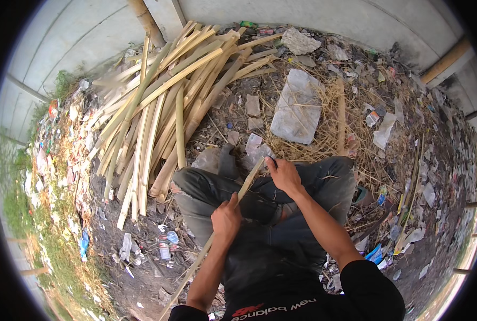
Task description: The person sits on the ground and uses a blue utility knife to split long bamboo poles into thin strips. They hold the bamboo with one hand and carefully guide the knife along the length of the pole to separate the fibers, repeating this process for multiple pieces.
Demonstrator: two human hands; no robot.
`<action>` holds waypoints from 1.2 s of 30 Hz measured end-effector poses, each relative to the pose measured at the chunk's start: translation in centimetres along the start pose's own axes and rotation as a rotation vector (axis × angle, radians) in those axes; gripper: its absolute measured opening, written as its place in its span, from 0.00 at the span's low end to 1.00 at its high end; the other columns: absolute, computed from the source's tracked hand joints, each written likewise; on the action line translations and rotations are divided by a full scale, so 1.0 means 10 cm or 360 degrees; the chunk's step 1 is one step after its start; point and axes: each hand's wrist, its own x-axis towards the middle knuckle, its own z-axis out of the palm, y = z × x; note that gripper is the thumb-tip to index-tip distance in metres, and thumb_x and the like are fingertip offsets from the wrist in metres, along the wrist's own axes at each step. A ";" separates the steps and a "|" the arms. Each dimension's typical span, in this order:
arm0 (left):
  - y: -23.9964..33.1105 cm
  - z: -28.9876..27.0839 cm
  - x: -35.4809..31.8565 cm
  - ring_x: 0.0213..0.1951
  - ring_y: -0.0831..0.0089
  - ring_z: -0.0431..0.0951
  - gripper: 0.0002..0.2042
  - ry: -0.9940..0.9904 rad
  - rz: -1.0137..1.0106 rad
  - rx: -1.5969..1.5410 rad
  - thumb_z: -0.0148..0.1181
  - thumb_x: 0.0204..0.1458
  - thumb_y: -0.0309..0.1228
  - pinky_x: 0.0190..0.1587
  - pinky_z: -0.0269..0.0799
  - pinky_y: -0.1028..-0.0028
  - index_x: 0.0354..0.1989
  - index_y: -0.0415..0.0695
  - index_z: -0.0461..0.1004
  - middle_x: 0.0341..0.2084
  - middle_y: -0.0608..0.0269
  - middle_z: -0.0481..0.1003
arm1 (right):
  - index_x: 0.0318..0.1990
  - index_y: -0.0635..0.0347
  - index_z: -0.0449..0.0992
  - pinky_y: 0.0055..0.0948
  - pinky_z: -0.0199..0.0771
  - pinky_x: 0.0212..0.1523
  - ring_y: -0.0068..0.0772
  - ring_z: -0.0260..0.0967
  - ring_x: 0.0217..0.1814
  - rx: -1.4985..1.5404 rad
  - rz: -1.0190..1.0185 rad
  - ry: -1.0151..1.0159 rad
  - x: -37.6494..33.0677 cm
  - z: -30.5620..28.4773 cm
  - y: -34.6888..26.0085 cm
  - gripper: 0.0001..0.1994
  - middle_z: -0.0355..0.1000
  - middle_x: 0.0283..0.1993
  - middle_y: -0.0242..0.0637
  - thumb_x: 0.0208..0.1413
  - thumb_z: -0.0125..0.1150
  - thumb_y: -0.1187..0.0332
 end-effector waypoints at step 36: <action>0.00 0.08 0.06 0.30 0.54 0.82 0.21 0.0269 0.0155 0.0012 0.63 0.56 0.26 0.33 0.78 0.55 0.60 0.48 0.81 0.27 0.56 0.77 | 0.33 0.63 0.80 0.56 0.73 0.37 0.68 0.75 0.35 0.0184 -0.0029 0.0268 0.02 -0.23 0.05 0.30 0.76 0.27 0.55 0.73 0.50 0.43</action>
